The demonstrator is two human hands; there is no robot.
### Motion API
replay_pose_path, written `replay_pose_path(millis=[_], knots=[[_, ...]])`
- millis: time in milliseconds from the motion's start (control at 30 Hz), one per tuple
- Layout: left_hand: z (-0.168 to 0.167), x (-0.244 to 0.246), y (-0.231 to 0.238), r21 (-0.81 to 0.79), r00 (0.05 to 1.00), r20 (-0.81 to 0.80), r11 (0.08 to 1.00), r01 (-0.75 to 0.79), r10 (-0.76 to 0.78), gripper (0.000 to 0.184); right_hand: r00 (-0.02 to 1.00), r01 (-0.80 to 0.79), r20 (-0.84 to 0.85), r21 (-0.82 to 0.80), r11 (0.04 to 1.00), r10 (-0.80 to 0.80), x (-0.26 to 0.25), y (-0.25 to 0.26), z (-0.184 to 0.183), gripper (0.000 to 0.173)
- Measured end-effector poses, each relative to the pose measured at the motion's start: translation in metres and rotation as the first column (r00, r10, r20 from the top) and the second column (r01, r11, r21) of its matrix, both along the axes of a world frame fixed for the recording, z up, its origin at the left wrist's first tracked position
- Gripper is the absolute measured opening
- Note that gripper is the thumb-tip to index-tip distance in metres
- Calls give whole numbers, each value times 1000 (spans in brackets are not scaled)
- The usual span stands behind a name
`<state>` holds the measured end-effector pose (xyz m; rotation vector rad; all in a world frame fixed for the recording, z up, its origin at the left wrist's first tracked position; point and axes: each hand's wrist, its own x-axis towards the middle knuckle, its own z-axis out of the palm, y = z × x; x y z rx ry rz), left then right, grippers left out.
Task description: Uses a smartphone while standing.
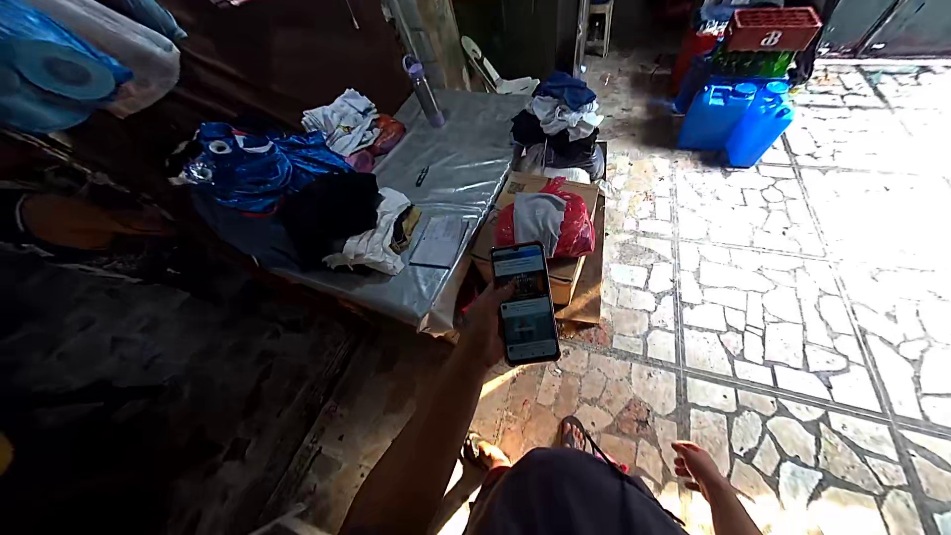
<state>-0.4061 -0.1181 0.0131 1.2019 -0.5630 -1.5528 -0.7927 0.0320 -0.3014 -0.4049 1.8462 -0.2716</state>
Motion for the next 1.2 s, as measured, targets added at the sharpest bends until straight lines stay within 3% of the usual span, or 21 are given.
replay_pose_path(millis=[133,233,333,433,533,600,700,867,1033,1200], knots=[[0,6,8,57,998,-51,997,-45,48,34,988,-64,129,-179,982,88,56,-47,29,41],[0,24,22,45,996,-56,997,-67,70,39,948,-179,155,-458,871,276,104,-94,74,42],[4,48,41,12,994,-43,995,-95,95,44,889,-262,92,-701,663,449,161,-134,160,42],[15,80,67,-13,992,-59,994,-113,112,56,803,-280,-11,-889,361,596,223,-147,238,47],[18,123,106,-121,991,-118,990,-73,59,65,709,-241,-109,-966,94,697,299,-139,280,48],[16,160,135,-197,988,-150,979,-58,28,65,634,-194,-123,-981,4,763,356,-126,295,47],[16,215,181,-203,981,-155,968,-150,120,62,523,-147,-74,-989,4,849,441,-95,308,46],[14,294,250,-118,915,-27,908,-403,403,34,370,-152,-60,-988,-3,927,552,-44,302,47],[10,354,302,-82,852,-64,848,-524,520,32,254,-191,-67,-981,-18,965,633,-12,295,39],[-5,411,333,-96,806,-152,803,-588,572,51,108,-212,-40,-977,-17,993,702,3,292,42]])
